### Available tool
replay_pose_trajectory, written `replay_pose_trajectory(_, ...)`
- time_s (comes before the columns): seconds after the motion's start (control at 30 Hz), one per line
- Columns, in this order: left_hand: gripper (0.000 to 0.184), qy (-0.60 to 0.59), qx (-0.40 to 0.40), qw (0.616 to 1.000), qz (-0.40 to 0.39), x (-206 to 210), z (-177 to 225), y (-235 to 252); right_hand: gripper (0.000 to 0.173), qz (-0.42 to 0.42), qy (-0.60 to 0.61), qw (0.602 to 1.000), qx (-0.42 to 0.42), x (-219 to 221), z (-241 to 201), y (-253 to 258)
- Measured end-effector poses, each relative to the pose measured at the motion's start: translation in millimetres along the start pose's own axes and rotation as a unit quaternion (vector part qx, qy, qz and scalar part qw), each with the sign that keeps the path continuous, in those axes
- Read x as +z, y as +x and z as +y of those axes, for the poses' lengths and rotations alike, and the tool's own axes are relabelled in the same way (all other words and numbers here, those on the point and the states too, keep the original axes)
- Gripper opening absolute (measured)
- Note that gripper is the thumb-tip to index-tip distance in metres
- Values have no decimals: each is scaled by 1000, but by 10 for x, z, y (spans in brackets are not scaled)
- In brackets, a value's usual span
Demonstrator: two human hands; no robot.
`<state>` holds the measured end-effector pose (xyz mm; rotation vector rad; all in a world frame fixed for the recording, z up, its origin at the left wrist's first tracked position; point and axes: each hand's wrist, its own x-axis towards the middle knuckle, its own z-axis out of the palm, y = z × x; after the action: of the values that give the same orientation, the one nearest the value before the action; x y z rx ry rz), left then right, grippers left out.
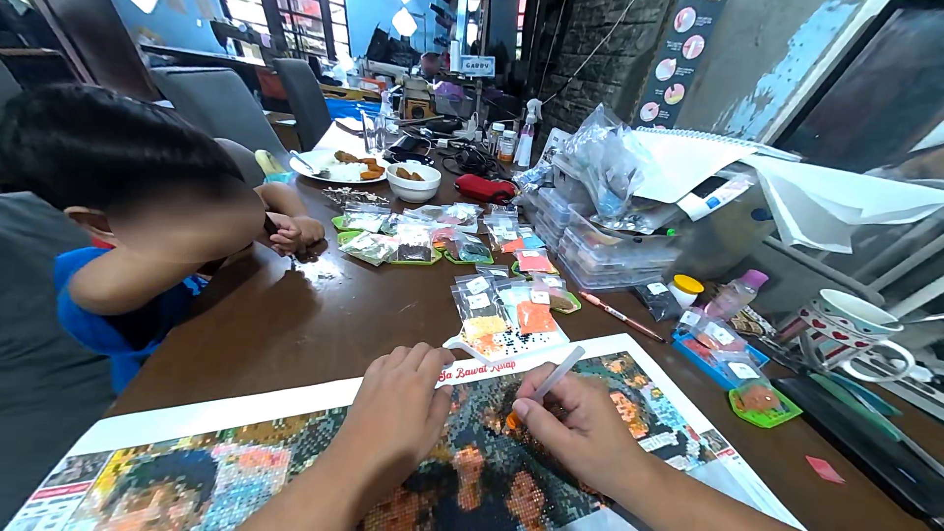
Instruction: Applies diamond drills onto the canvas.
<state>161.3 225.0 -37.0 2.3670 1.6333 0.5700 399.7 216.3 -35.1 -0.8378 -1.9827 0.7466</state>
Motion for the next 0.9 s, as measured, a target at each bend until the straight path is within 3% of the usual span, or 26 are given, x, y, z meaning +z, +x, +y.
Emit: replay_pose_trajectory(0.9,33,1,12,1000,21,16,-11,-7,20,-19,-28,999,-39,3,19,0)
